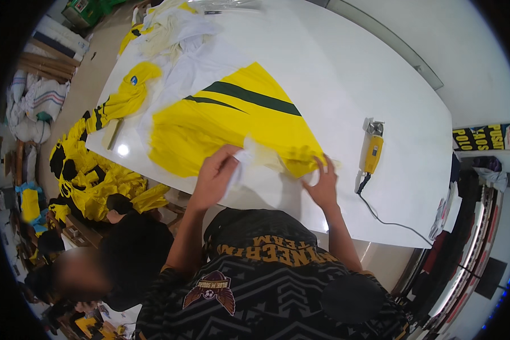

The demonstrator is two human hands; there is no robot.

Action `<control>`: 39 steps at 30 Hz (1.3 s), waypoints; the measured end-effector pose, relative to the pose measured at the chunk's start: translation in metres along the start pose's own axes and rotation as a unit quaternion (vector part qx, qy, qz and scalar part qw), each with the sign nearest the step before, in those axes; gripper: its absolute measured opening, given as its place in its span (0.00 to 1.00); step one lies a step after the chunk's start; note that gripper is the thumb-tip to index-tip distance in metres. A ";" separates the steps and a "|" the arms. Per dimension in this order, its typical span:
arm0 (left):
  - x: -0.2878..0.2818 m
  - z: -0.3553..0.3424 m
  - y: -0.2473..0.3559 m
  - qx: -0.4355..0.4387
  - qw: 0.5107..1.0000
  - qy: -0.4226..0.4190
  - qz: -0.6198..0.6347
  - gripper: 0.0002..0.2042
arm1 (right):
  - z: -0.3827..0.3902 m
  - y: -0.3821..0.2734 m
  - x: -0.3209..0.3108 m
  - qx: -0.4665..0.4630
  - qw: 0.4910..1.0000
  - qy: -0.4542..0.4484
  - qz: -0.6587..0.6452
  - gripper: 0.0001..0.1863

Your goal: The person folds a yellow fabric strip on a white table, then uses a yellow electric cutter to trim the edges of a yellow jersey laid flat on the table. The person adjusts the jersey and continues cutting along its outline.

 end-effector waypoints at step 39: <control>-0.230 -0.424 0.093 -0.079 0.951 0.296 -0.047 0.25 | 0.053 -0.124 -0.239 -0.283 0.895 -0.120 -0.323 0.32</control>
Point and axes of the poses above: each hand's wrist, its own z-axis away from the middle knuckle, its own x-axis out of the palm, y = z × x, the point moved 4 cm from there along -z, towards the middle knuckle, and after that the axes turned 4 degrees about -x, right-handed, at the moved point
